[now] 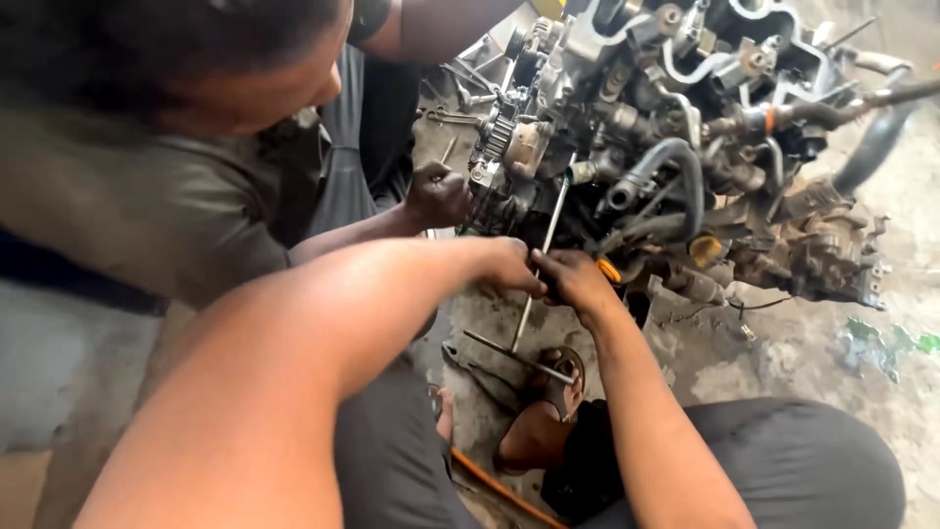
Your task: The person uses a wrench and pliers to loosen and remove bolts and hoses from a disassembled engine block. They work alongside another person, coordinating to detach components and place them aside.
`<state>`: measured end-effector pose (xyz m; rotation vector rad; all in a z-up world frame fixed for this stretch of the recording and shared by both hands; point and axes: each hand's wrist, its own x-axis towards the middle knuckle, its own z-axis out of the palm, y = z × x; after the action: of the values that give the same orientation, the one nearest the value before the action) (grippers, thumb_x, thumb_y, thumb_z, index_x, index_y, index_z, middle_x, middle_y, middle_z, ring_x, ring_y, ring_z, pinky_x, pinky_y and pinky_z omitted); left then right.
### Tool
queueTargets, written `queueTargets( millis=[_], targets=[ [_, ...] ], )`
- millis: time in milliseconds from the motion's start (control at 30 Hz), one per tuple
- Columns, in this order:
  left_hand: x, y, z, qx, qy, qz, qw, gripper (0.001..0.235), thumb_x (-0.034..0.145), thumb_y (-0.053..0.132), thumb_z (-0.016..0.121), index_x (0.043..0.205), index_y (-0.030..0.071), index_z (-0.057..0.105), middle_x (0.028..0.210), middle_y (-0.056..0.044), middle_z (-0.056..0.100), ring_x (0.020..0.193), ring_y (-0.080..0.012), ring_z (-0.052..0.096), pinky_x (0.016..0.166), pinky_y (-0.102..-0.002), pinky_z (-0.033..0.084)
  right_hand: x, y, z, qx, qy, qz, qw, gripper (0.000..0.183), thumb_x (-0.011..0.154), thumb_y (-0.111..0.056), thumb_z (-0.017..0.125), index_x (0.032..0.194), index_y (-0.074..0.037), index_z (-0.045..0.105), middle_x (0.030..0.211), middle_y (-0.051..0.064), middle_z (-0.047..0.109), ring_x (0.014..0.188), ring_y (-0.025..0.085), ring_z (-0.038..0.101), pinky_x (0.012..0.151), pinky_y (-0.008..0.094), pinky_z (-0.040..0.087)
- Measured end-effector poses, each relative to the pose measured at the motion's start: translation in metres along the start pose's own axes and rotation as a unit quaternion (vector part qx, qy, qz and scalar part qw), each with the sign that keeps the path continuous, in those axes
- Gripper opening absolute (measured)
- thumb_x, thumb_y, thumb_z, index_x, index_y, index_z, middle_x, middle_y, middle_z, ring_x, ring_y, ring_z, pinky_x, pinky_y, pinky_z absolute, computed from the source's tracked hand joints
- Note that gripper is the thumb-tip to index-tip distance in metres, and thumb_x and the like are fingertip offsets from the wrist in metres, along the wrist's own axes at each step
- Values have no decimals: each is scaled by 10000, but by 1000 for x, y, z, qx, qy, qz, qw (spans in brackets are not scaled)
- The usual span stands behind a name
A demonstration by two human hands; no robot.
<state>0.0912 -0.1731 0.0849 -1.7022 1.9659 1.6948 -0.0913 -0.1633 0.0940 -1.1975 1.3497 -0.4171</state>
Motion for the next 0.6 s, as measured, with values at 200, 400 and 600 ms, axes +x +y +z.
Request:
queueTargets(
  millis=[200, 400, 600],
  targets=[
    [63, 10, 26, -106, -118, -82, 984, 423, 967, 291, 688, 1315, 101, 543, 1114, -201, 718, 924, -276, 793, 746, -445, 636, 4, 5, 0, 19, 25, -33, 999, 308, 991, -298, 629, 985, -7, 730, 825, 59, 685, 722, 173, 617, 636, 333, 508],
    [68, 14, 31, -223, -34, -45, 973, 396, 1082, 251, 440, 1148, -45, 695, 896, -211, 747, 689, -347, 761, 527, -492, 595, 2, 57, -14, 60, 60, -62, 994, 285, 1040, -222, 521, 1129, 18, 646, 965, 93, 707, 857, 229, 691, 771, 350, 576],
    [59, 27, 25, -277, -19, -28, 960, 435, 1089, 381, 432, 1151, 14, 657, 837, -130, 732, 565, -259, 653, 490, -440, 572, -32, 99, 31, -294, -128, -104, 942, 453, 897, -163, 697, 1349, -150, 672, 1270, 146, 719, 1165, 288, 679, 970, 404, 524]
  ],
)
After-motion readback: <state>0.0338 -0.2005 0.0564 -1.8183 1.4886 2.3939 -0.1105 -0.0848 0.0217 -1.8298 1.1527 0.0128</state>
